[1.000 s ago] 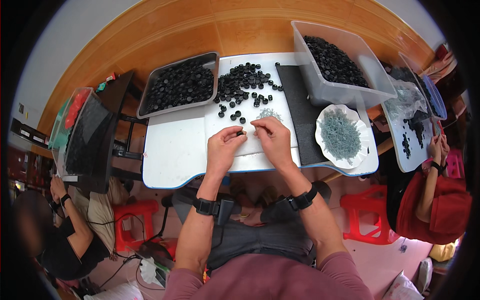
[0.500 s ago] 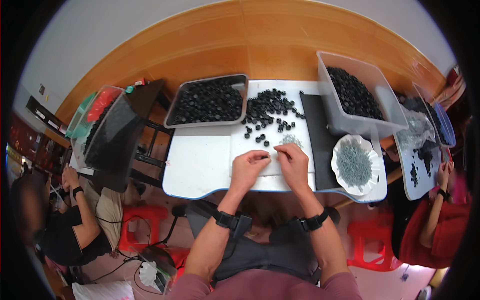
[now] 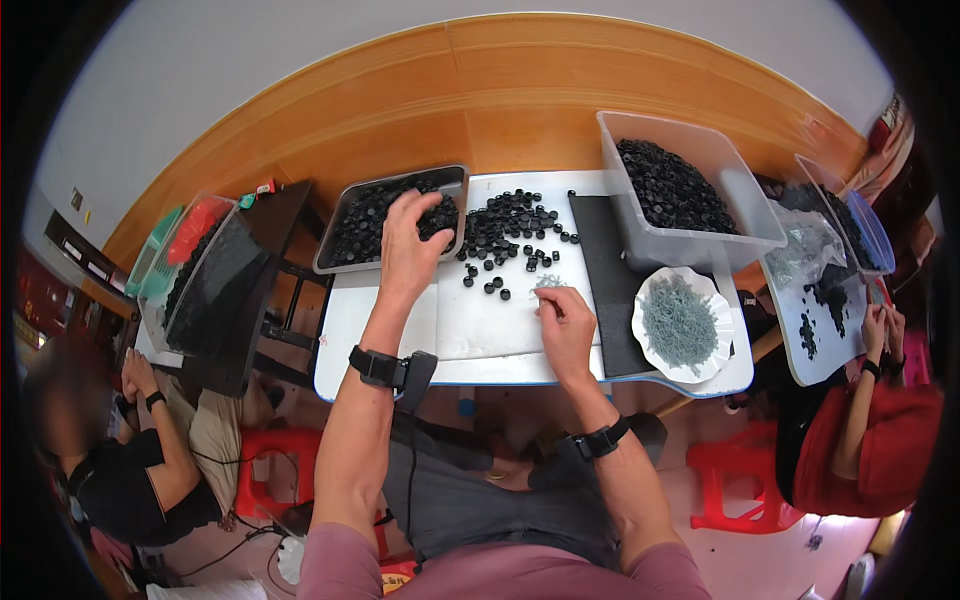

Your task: Assembling small black plastic components by inserting metal screws into them at a workshop workbench.

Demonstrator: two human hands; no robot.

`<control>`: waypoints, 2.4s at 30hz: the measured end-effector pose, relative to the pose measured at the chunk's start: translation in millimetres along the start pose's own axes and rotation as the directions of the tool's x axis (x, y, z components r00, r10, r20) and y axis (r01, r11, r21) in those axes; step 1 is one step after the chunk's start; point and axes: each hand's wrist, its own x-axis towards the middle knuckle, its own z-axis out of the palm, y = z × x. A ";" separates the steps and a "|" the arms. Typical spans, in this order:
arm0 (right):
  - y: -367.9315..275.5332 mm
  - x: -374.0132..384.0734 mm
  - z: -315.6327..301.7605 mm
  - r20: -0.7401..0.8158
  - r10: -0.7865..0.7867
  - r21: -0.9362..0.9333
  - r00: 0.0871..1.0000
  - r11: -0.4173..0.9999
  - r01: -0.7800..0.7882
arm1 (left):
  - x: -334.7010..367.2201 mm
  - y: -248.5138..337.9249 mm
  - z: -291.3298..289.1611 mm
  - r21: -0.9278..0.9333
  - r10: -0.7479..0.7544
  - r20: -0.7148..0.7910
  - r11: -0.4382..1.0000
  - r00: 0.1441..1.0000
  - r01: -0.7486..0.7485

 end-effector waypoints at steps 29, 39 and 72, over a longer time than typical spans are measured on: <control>5.6 45.6 -28.2 0.364 -0.143 -0.510 0.920 0.797 0.325 | -111.9 8.0 69.6 -0.044 -0.015 0.223 0.999 0.975 0.025; 10.0 42.1 -27.3 0.338 -0.155 -0.440 0.928 0.846 0.301 | -112.0 9.7 68.6 -0.074 -0.012 0.219 0.997 0.976 0.028; 8.6 8.0 -17.0 0.198 -0.168 -0.375 0.966 0.897 0.233 | -114.0 12.8 64.5 -0.170 0.197 0.185 0.971 0.963 -0.166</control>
